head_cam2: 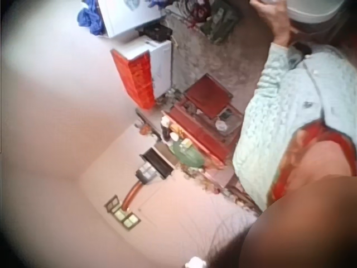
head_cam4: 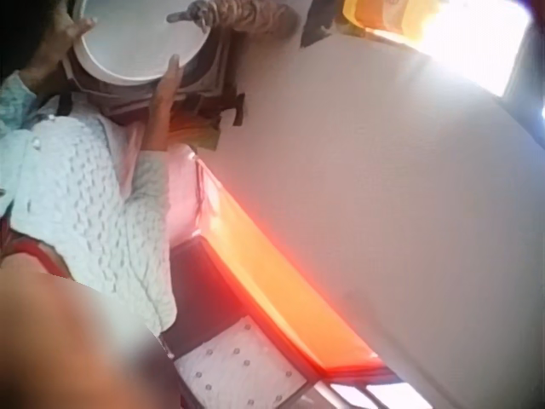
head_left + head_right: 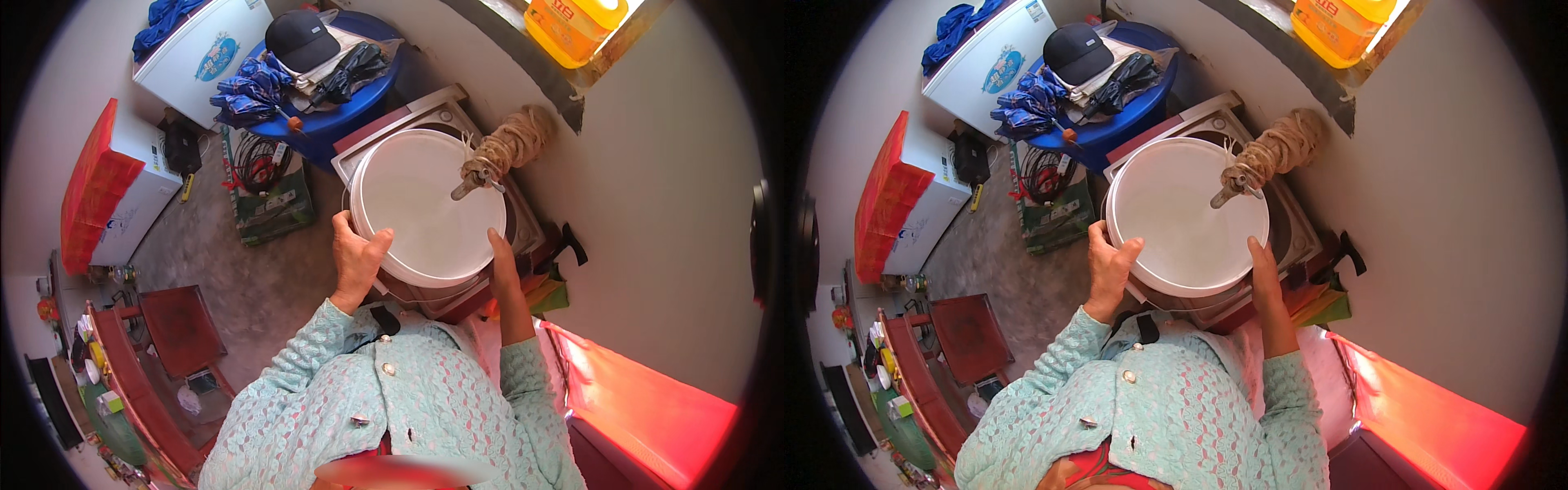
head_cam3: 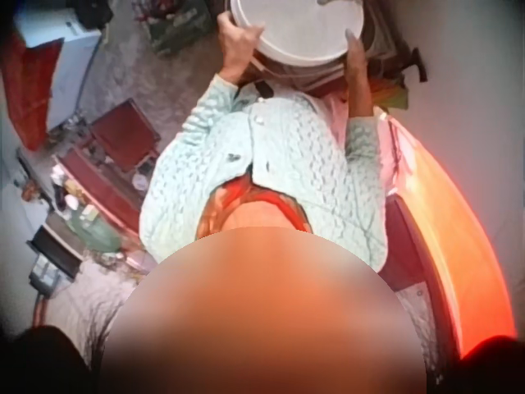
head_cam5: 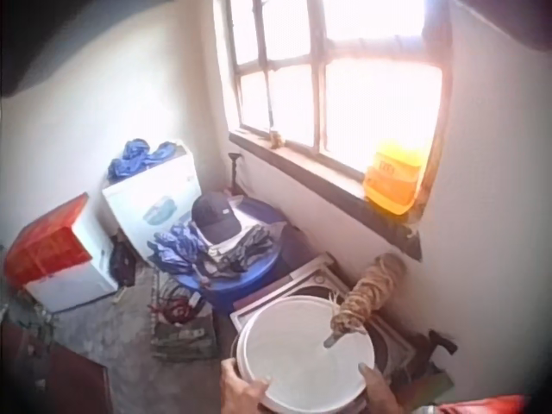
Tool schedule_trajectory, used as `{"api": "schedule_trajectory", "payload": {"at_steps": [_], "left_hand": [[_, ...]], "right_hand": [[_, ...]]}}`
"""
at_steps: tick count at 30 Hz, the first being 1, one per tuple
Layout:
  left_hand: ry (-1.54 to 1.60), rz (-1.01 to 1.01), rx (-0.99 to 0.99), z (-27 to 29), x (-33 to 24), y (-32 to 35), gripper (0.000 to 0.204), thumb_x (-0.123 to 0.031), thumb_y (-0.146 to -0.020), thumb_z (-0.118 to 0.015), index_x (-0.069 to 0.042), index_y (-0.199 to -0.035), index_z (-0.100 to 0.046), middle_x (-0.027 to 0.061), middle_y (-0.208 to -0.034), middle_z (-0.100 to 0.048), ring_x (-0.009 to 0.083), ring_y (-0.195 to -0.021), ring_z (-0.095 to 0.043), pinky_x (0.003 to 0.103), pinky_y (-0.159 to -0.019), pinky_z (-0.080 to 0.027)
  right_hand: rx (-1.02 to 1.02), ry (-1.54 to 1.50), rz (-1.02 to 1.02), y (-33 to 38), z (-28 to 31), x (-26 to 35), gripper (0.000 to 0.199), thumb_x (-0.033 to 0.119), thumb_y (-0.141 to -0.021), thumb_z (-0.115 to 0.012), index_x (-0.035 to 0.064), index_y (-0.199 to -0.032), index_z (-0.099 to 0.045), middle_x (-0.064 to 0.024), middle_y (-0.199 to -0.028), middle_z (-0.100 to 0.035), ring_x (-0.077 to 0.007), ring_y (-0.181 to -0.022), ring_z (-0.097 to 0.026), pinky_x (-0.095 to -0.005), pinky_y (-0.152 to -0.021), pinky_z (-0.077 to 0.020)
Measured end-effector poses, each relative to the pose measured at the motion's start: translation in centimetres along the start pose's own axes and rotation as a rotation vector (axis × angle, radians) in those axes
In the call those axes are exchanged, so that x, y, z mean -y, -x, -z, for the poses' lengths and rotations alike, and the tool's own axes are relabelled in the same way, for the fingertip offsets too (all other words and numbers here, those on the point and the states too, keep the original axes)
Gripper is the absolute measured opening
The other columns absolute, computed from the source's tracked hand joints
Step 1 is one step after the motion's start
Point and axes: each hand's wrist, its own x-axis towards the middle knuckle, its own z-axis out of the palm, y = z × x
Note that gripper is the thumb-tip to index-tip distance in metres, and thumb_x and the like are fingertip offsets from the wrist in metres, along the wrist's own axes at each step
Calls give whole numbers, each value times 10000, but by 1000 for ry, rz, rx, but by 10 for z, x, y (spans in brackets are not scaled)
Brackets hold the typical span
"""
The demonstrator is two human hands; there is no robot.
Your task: The person picks up a dried corn stalk from a pile outside, carries it into a room, and places it on the floor. They then pick up a bucket, walk to a sink, and fill the bucket with water from the tap.
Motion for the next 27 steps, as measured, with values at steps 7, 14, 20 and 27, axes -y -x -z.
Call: {"api": "schedule_trajectory", "payload": {"at_steps": [7,14,20,27], "left_hand": [[16,0,21,1,2,0,582,-258,-657,-692,55,-1049,-397,193,-954,-561,254,-865,-566,342,-792,-449],[14,12,51,1,-1,0,591,-263,-663,-690,56,-1063,-394,201,-964,-571,257,-872,-576,345,-790,-455],[-12,20,35,-1,2,0,581,-256,-660,-694,48,-1056,-398,202,-955,-581,271,-872,-584,354,-784,-459],[-76,-7,-36,-2,5,0,574,-258,-601,-705,19,-1022,-430,202,-912,-562,330,-882,-566,406,-788,-450]], "right_hand": [[-38,-30,84,1,-9,-1,486,413,-879,-476,37,-1187,-464,-17,-865,-563,-80,-663,-507,-215,-501,-382],[-13,-53,38,-3,-2,-4,494,386,-888,-486,29,-1227,-450,-58,-1065,-571,-137,-936,-551,-272,-792,-437],[-43,-40,16,-3,-2,-1,494,366,-889,-487,12,-1231,-449,-83,-1073,-576,-157,-938,-560,-292,-799,-444],[59,-136,33,-24,18,-26,481,341,-902,-468,-26,-1212,-464,-117,-1132,-566,-223,-1009,-557,-337,-879,-434]]}}
